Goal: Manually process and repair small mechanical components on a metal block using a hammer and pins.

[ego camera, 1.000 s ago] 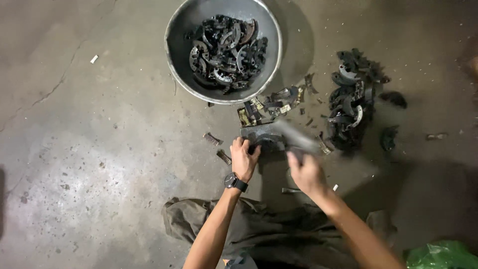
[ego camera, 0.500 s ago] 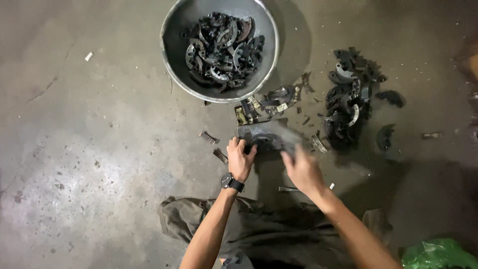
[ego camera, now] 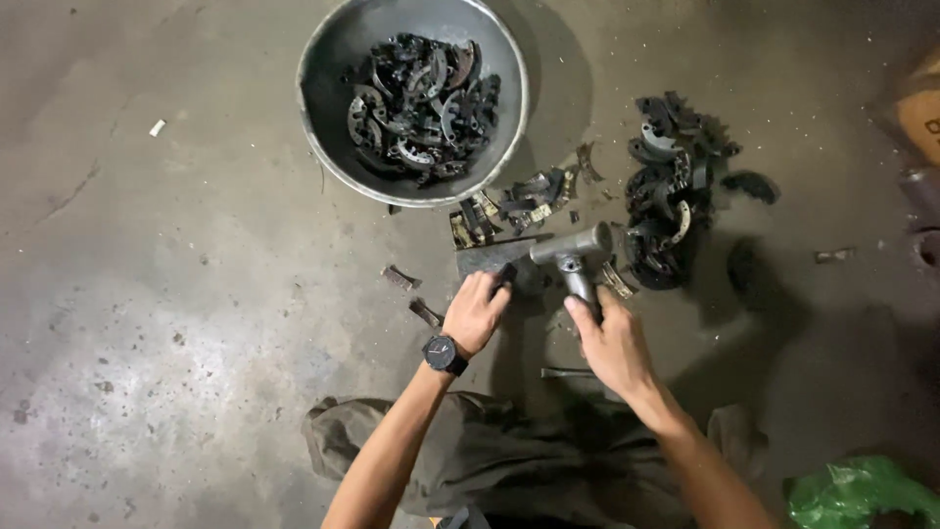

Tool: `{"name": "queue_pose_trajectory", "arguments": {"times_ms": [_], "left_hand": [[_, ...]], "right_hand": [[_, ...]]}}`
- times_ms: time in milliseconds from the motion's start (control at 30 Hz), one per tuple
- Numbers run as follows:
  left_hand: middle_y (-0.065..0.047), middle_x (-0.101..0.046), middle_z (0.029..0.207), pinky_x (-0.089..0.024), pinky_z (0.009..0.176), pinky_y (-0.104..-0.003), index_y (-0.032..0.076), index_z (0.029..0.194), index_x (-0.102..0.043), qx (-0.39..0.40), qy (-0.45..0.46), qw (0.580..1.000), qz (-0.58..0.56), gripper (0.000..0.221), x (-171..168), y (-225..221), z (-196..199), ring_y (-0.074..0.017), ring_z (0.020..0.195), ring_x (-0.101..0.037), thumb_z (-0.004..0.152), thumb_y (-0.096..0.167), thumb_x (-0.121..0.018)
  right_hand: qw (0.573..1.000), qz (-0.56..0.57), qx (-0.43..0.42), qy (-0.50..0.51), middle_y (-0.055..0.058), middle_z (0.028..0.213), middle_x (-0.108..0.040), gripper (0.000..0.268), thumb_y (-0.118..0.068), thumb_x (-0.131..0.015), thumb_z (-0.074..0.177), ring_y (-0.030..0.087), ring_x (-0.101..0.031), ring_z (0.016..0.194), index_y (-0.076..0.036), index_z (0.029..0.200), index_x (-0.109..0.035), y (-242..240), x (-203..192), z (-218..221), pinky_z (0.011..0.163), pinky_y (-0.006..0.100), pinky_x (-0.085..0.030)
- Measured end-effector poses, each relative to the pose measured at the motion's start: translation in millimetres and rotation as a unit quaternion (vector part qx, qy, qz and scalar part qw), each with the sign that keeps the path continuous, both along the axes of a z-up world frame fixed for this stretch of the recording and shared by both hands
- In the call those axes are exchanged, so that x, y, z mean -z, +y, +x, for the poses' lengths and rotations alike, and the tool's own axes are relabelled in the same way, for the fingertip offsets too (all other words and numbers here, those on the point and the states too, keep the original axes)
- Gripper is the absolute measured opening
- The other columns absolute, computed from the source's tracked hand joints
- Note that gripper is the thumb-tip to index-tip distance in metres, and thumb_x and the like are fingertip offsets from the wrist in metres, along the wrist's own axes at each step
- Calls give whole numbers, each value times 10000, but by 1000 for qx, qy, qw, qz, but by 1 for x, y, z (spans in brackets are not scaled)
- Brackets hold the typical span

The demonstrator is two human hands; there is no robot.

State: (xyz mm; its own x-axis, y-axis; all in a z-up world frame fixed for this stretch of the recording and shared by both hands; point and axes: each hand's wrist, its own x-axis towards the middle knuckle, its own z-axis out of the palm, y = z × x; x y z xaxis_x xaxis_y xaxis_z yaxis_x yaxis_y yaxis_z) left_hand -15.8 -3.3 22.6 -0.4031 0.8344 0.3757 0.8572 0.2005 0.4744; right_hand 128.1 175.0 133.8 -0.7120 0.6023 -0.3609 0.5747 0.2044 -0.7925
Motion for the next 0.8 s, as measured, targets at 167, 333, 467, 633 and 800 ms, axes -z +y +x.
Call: {"name": "queue_pose_trajectory", "arguments": {"times_ms": [167, 333, 467, 633, 800], "left_hand": [[-179, -546, 1083, -493, 877, -432, 25, 1152, -635, 62, -9, 997, -42, 316, 20, -18, 13, -360, 997, -563, 837, 49, -631], [-214, -538, 1121, -487, 938, -453, 33, 1140, -629, 1, -12, 1000, -5, 333, 42, -10, 20, -399, 1063, -554, 808, 28, -605], [-213, -541, 1139, -463, 960, -460, 40, 1136, -644, -41, -60, 997, -41, 296, 35, 11, 16, -402, 1075, -539, 843, 17, -616], [-182, -563, 1075, -422, 870, -475, -15, 1113, -637, -116, -130, 983, -58, 345, 5, 13, 12, -381, 991, -517, 843, 174, -741], [-141, -596, 1035, -416, 867, -453, 19, 1077, -670, -131, -98, 983, -82, 318, 4, 10, 8, -344, 991, -530, 850, 226, -754]], "right_hand": [[998, -48, -2, -35, 66, 569, -611, 311, -322, -635, 974, 159, -590, 437, -17, 922, -611, -10, 19, 9, 415, 340, -457], [997, -51, -8, -50, 64, 577, -620, 327, -326, -636, 974, 161, -594, 433, -5, 914, -610, -9, 27, 16, 416, 344, -463], [996, -64, 13, -58, 64, 585, -626, 316, -326, -630, 971, 163, -591, 434, -10, 973, -622, -6, 26, 18, 410, 350, -460], [999, -18, 8, -44, 87, 613, -670, 318, -334, -628, 967, 202, -645, 498, -22, 1021, -650, -8, 37, 23, 477, 376, -498], [995, 53, -53, -59, 171, 649, -666, 343, -356, -623, 988, 315, -678, 582, -17, 1036, -651, -9, 32, 9, 580, 442, -506]]}}
